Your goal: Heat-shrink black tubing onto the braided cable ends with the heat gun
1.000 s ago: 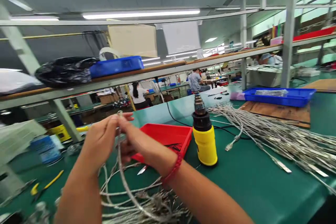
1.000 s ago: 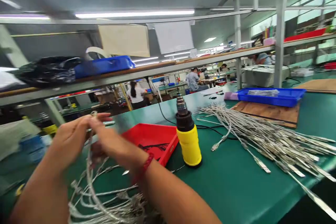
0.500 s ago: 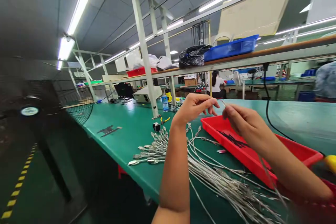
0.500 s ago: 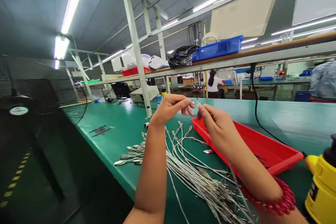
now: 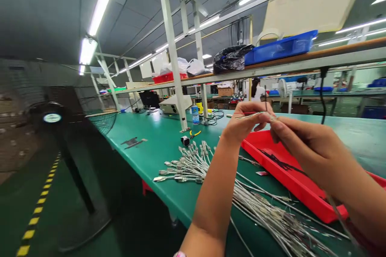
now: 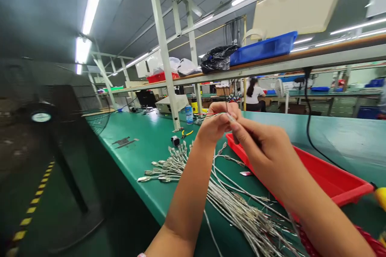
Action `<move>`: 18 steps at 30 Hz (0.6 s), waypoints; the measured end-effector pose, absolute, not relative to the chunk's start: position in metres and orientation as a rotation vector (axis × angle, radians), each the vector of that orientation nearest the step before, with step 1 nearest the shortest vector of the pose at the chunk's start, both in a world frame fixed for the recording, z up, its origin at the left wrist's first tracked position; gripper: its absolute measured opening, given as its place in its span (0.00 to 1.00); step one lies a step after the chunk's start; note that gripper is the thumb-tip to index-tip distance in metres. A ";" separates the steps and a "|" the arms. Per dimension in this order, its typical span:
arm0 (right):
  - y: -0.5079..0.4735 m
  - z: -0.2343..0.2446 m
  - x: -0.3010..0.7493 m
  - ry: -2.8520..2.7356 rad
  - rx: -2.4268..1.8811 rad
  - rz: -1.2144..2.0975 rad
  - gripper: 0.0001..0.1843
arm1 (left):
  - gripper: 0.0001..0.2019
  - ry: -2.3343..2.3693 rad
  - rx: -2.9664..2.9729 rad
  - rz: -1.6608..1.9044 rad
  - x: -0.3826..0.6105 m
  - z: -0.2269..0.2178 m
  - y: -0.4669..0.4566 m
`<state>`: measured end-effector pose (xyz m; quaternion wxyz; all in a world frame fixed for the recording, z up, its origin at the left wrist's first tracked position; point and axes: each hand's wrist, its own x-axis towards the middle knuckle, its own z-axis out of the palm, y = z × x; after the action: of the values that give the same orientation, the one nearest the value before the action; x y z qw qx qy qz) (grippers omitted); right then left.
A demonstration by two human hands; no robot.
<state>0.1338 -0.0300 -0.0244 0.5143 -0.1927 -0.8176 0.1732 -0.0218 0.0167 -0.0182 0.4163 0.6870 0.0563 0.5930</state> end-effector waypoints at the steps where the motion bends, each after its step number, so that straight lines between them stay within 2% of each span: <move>1: -0.030 -0.025 0.134 -1.986 -0.463 0.425 0.26 | 0.19 0.134 1.737 1.458 -0.024 -0.018 0.017; 9: -0.021 -0.035 0.137 -2.215 -0.356 0.590 0.26 | 0.25 0.098 1.834 1.257 -0.036 -0.024 0.028; 18: -0.016 -0.038 0.136 -2.369 -0.389 0.770 0.27 | 0.23 0.265 1.825 1.070 -0.045 -0.033 0.039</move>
<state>0.1358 -0.0156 -0.0381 0.3052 -0.1467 -0.8949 0.2908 -0.0455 0.0394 -0.0334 0.4834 0.7493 0.1090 0.4394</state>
